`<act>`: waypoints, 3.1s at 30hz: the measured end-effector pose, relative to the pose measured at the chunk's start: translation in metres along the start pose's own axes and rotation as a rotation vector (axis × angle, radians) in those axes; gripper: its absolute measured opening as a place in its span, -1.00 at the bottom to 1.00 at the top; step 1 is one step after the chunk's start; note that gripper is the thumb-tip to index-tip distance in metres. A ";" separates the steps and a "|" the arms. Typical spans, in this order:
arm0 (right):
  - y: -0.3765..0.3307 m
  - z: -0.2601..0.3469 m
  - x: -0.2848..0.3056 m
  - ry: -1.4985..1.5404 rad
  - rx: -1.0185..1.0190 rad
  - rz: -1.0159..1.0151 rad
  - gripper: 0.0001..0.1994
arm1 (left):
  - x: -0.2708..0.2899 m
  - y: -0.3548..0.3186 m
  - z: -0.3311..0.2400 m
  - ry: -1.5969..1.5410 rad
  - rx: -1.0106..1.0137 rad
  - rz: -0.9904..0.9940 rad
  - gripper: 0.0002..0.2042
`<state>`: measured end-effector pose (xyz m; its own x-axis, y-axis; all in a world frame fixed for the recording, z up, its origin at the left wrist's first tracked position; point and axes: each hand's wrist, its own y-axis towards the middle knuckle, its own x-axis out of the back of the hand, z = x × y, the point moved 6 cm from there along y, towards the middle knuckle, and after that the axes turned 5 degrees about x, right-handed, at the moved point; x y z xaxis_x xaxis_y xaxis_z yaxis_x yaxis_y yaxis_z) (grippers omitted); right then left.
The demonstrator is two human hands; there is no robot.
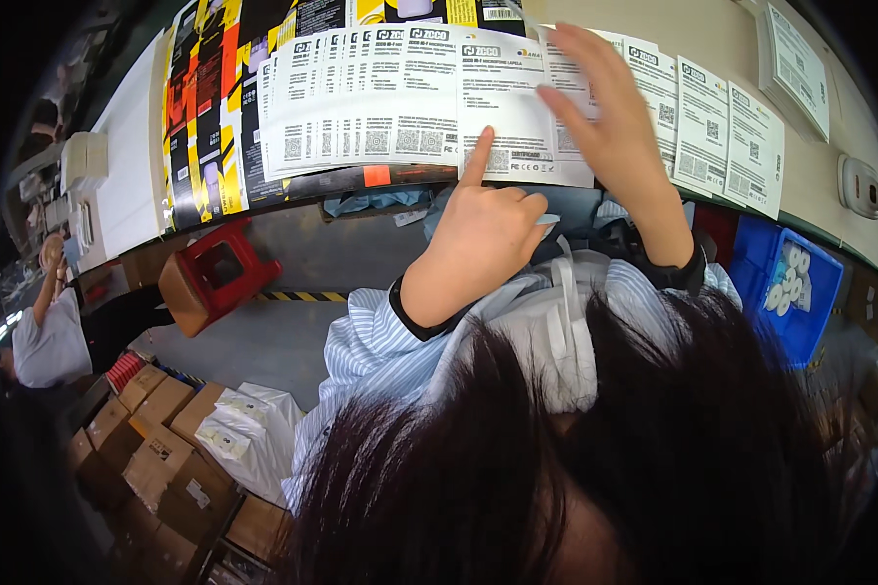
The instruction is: Applying QR code labels to small white product boxes and organizing label sheets.
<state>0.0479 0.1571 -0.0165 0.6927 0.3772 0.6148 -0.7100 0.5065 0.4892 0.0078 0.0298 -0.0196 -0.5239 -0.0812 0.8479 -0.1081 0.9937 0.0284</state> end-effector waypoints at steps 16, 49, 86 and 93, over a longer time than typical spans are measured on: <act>-0.023 -0.019 -0.018 0.670 -0.679 0.038 -0.90 | -0.004 0.000 0.003 -0.070 0.059 -0.041 -0.85; -0.024 -0.011 -0.022 0.408 -0.664 0.113 -0.88 | -0.005 0.001 0.005 -0.093 0.049 -0.051 -0.88; -0.020 0.009 0.015 -0.339 0.081 0.103 -0.36 | 0.004 0.009 -0.019 0.024 0.071 -0.013 -0.80; -0.009 0.001 0.062 0.248 -0.147 0.171 -0.26 | 0.011 0.037 -0.040 0.012 -0.064 0.078 -0.78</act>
<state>0.0971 0.1752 0.0183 0.5878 0.6341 0.5024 -0.8051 0.5192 0.2867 0.0322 0.0692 0.0119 -0.5186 -0.0023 0.8550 -0.0129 0.9999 -0.0051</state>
